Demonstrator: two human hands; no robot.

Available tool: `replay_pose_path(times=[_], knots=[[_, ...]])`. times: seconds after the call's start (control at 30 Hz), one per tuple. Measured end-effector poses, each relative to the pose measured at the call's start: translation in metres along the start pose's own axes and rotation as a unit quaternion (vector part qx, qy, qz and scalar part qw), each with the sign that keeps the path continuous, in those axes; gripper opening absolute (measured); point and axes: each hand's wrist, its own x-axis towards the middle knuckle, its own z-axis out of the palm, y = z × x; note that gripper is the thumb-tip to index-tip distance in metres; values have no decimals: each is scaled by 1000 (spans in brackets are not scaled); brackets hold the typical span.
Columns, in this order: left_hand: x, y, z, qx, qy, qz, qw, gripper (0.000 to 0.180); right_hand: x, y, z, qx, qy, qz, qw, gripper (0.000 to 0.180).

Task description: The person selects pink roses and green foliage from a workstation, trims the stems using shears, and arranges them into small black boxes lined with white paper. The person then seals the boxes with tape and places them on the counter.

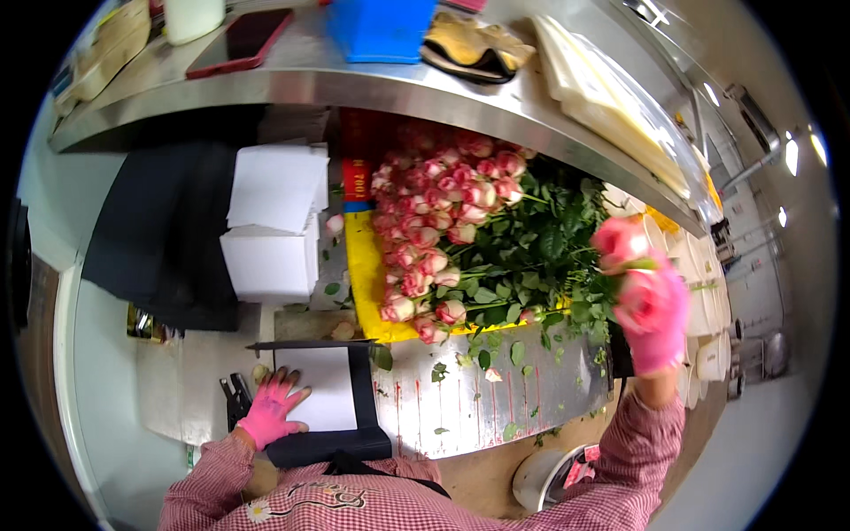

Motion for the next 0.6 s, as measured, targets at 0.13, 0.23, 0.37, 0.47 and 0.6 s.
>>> replay_pose_path(times=[0.13, 0.23, 0.37, 0.47, 0.6], knots=[[-18, -3, 5, -2, 13, -7, 1000, 78, 60, -68, 0, -126, -107, -51, 985, 16], [-47, -13, 13, -7, 0, -22, 1000, 78, 19, -145, 65, 104, -357, -302, 878, 6], [-34, -6, 13, 1, 42, 2, 999, 81, -103, -165, 200, 81, -597, -169, 780, 43], [-35, -4, 27, 0, 54, 8, 999, 78, -211, -129, 311, 130, -676, -177, 704, 43], [-38, 0, 33, -9, 50, 1, 999, 71, -264, -119, 350, 140, -632, -225, 728, 46]])
